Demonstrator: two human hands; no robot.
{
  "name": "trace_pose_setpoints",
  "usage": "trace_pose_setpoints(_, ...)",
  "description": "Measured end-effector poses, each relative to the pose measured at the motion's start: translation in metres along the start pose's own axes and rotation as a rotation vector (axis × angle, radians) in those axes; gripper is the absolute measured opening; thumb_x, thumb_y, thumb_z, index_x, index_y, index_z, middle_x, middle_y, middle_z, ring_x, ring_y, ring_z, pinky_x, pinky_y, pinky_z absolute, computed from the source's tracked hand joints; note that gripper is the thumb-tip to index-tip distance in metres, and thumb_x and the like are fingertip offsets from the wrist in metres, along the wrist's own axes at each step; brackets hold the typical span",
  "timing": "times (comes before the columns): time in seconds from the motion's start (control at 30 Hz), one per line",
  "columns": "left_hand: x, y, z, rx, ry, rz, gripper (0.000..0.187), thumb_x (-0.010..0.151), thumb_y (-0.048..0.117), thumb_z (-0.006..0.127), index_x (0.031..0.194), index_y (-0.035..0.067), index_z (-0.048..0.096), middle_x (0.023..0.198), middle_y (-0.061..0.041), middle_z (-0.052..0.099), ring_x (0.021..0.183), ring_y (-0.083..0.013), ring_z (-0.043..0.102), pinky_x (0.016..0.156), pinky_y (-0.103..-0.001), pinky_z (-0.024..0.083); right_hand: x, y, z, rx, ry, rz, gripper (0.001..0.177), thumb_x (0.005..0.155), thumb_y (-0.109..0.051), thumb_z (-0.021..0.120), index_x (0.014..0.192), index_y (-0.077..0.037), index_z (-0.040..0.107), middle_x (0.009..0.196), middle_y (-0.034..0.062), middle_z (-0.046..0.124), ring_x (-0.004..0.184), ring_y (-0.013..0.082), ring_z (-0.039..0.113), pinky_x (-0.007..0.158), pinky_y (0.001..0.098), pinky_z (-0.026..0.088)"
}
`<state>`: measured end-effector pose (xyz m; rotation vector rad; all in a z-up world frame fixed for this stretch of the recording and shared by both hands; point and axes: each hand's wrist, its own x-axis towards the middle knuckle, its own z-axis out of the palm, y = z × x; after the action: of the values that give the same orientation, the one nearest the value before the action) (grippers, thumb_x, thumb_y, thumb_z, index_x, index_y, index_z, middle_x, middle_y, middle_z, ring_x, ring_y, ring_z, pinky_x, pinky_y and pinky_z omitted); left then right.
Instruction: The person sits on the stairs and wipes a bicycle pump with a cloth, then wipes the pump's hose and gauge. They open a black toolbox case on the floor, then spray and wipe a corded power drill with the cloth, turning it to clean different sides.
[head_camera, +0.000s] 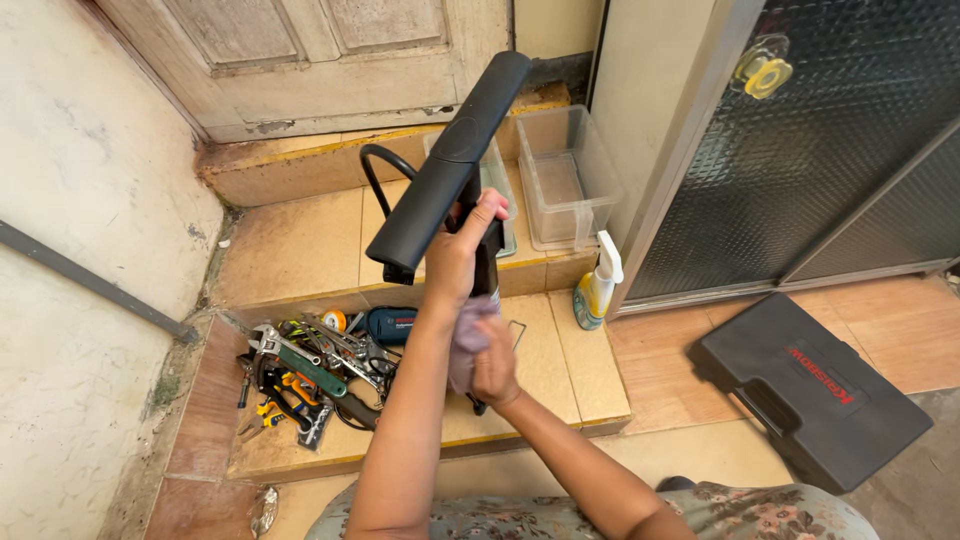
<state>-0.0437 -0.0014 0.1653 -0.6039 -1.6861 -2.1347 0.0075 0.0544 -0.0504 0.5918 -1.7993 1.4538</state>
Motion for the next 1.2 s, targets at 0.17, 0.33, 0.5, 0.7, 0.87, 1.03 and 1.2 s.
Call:
trace_pose_setpoints(0.17,0.005,0.001,-0.005,0.092,0.092,-0.043,0.023,0.102,0.028,0.067,0.097,0.005,0.070,0.095,0.000,0.068,0.093,-0.0086,0.061,0.089,-0.026,0.048,0.069,-0.006,-0.040,0.065,0.395,0.228,0.044,0.108,-0.020,0.034,0.142,0.005,0.049,0.139,0.0266,0.052,0.128,0.0416,0.051,0.113,0.0503,0.039)
trace_pose_setpoints(0.33,0.001,-0.006,0.010,0.111,0.169,-0.050,0.024,0.102,0.030,0.066,0.100,0.006,0.068,0.091,0.002,0.067,0.088,-0.0084,0.061,0.083,-0.026,0.049,0.045,0.044,0.019,-0.128,0.114,0.421,0.050,0.110,-0.028,0.029,0.142,0.003,0.053,0.137,0.0247,0.057,0.129,0.0387,0.052,0.115,0.0491,0.033)
trace_pose_setpoints(0.5,0.001,-0.001,0.002,0.035,0.217,-0.306,0.025,0.100,0.033,0.061,0.106,0.010,0.068,0.090,0.004,0.063,0.075,-0.0089,0.052,0.066,-0.028,0.042,-0.027,0.106,0.020,0.143,-0.052,0.889,0.054,0.109,-0.037,0.032,0.141,0.000,0.055,0.138,0.0187,0.062,0.130,0.0278,0.057,0.116,0.0400,0.033)
trace_pose_setpoints(0.7,-0.005,-0.007,0.008,-0.014,0.131,-0.119,0.029,0.103,0.034,0.062,0.112,0.006,0.064,0.103,0.001,0.063,0.097,-0.0080,0.059,0.092,-0.025,0.047,0.046,0.093,0.006,0.793,-0.068,0.601,0.059,0.111,-0.042,0.025,0.145,0.001,0.048,0.139,0.0120,0.059,0.128,0.0195,0.056,0.113,0.0336,0.041)
trace_pose_setpoints(0.87,-0.007,-0.003,0.002,0.065,0.136,-0.111,0.028,0.106,0.032,0.062,0.111,0.004,0.065,0.102,-0.001,0.062,0.098,-0.0094,0.059,0.094,-0.026,0.047,0.018,0.104,0.020,0.583,-0.061,0.507,0.064,0.114,-0.044,0.025,0.146,0.005,0.049,0.140,0.0164,0.060,0.131,0.0222,0.056,0.113,0.0339,0.042)
trace_pose_setpoints(1.03,-0.011,-0.001,0.015,-0.001,0.111,-0.067,0.026,0.104,0.030,0.065,0.111,0.005,0.064,0.104,0.001,0.063,0.097,-0.0091,0.060,0.093,-0.026,0.049,-0.082,0.159,0.011,0.495,-0.199,0.866,0.057,0.110,-0.036,0.031,0.149,0.004,0.046,0.145,0.0151,0.057,0.133,0.0204,0.054,0.115,0.0333,0.039)
trace_pose_setpoints(1.2,-0.009,0.005,0.013,0.108,0.192,-0.024,0.027,0.103,0.031,0.066,0.109,0.005,0.068,0.102,-0.001,0.067,0.095,-0.0095,0.063,0.091,-0.026,0.051,-0.047,0.178,0.017,0.833,-0.202,0.777,0.053,0.111,-0.030,0.039,0.151,0.005,0.041,0.152,0.0127,0.051,0.141,0.0184,0.046,0.120,0.0318,0.032)
